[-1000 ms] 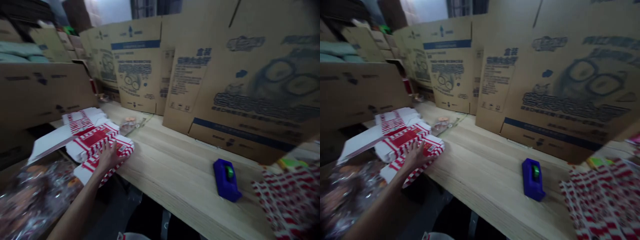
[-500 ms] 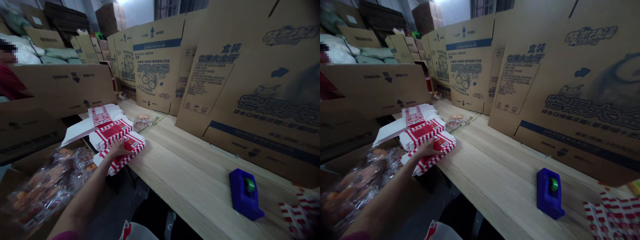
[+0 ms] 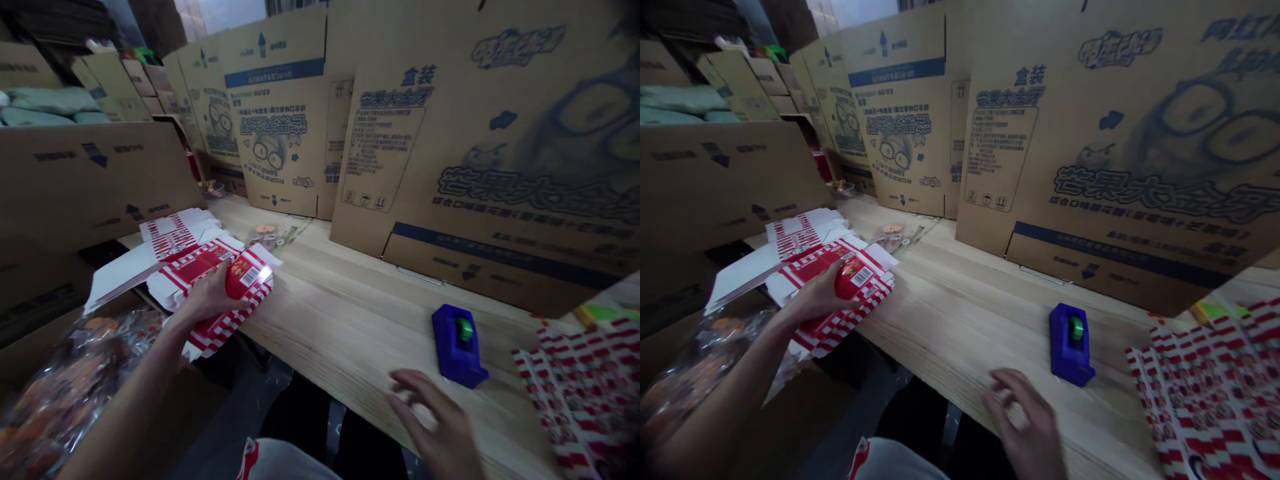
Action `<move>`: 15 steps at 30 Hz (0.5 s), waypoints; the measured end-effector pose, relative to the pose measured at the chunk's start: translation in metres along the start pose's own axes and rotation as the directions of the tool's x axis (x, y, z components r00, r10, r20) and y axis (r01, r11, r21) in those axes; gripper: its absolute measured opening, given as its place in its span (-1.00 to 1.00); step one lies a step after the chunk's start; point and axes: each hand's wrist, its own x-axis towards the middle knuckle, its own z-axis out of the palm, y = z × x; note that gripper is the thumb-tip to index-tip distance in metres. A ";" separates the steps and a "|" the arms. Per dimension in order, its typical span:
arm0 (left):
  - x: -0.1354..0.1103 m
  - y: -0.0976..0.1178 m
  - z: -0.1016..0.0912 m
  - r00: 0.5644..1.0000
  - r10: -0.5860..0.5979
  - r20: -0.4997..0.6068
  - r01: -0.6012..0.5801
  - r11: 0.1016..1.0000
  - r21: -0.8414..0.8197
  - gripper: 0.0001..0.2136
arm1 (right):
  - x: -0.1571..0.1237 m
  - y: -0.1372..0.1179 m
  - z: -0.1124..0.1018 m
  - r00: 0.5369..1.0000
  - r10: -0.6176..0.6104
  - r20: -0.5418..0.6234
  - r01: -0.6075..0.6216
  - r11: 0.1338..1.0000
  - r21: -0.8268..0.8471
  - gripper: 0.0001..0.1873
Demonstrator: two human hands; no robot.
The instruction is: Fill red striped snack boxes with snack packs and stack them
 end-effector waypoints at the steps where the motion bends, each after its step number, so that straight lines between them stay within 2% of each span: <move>1: -0.011 0.017 -0.004 0.998 0.041 -0.039 -0.042 0.998 -0.045 0.04 | 0.012 0.003 0.021 0.996 0.057 0.061 -0.062 0.995 0.078 -0.66; 3: -0.034 0.054 -0.004 0.988 0.134 -0.080 -0.145 0.978 -0.152 0.04 | 0.033 0.002 0.062 0.959 0.157 0.234 -0.227 0.923 0.309 -0.45; 4: -0.046 0.073 0.001 0.982 0.168 -0.091 -0.185 0.956 -0.228 0.05 | 0.042 -0.001 0.078 0.940 0.155 0.305 -0.276 0.870 0.409 -0.32; 5: -0.057 0.090 0.009 0.974 0.212 -0.085 -0.228 0.921 -0.315 0.05 | 0.049 -0.005 0.090 0.928 0.137 0.346 -0.301 0.824 0.480 -0.26; 7: -0.074 0.117 0.027 0.953 0.287 -0.098 -0.298 0.824 -0.481 0.00 | 0.056 -0.011 0.098 0.926 0.100 0.365 -0.306 0.766 0.566 -0.32; 9: -0.082 0.135 0.045 0.935 0.343 -0.089 -0.323 0.720 -0.614 -0.06 | 0.055 -0.011 0.088 0.939 0.096 0.330 -0.285 0.753 0.593 -0.47; 11: -0.084 0.144 0.058 0.924 0.378 -0.048 -0.293 0.625 -0.724 -0.13 | 0.048 -0.004 0.067 0.950 0.118 0.288 -0.267 0.785 0.559 -0.56; 13: -0.081 0.148 0.070 0.916 0.398 0.041 -0.199 0.543 -0.816 -0.28 | 0.040 0.009 0.046 0.951 0.149 0.271 -0.264 0.849 0.458 -0.64; 15: -0.077 0.151 0.081 0.905 0.387 0.177 -0.012 0.439 -0.898 -0.52 | 0.034 0.024 0.030 0.952 0.190 0.239 -0.265 0.904 0.335 -0.70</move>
